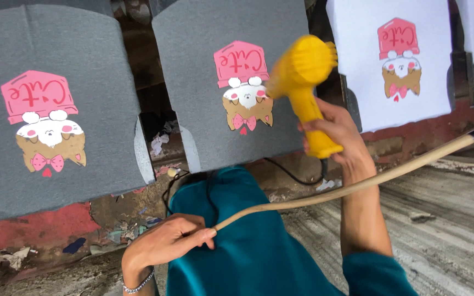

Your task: Drying printed designs on t-shirts using a heat gun while moving along a production line.

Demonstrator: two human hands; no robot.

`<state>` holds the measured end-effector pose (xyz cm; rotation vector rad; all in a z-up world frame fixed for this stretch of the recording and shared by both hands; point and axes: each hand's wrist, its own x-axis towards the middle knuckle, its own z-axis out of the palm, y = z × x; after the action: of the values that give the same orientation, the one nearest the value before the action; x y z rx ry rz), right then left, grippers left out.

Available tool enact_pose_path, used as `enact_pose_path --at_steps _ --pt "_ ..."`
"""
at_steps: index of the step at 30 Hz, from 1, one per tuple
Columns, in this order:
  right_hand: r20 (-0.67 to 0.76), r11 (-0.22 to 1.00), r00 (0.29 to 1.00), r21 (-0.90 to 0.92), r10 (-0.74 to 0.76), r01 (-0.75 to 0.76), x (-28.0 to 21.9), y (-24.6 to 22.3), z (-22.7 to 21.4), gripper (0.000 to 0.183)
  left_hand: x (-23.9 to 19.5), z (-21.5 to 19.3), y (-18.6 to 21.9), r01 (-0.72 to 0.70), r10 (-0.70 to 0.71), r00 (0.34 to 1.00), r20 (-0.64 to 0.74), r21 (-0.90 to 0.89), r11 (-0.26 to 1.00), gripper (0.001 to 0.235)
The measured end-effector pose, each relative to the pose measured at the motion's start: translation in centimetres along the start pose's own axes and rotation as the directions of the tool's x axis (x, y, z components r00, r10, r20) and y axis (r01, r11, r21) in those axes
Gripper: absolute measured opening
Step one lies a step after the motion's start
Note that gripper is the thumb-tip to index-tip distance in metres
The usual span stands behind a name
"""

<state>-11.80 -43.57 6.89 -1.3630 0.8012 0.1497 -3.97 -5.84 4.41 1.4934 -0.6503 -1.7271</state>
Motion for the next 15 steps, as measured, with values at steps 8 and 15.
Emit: enact_pose_path --at_steps 8,15 --pt "0.089 0.993 0.993 0.099 -0.074 0.065 2.6 0.2 0.5 0.047 0.3 -0.3 1.2 0.038 -0.038 0.999 -0.010 0.026 0.999 0.053" --pt "-0.121 0.999 0.993 -0.039 -0.013 0.009 2.7 -3.2 1.4 0.049 -1.2 -1.3 -0.9 0.064 -0.063 0.998 -0.021 0.041 0.997 0.054"
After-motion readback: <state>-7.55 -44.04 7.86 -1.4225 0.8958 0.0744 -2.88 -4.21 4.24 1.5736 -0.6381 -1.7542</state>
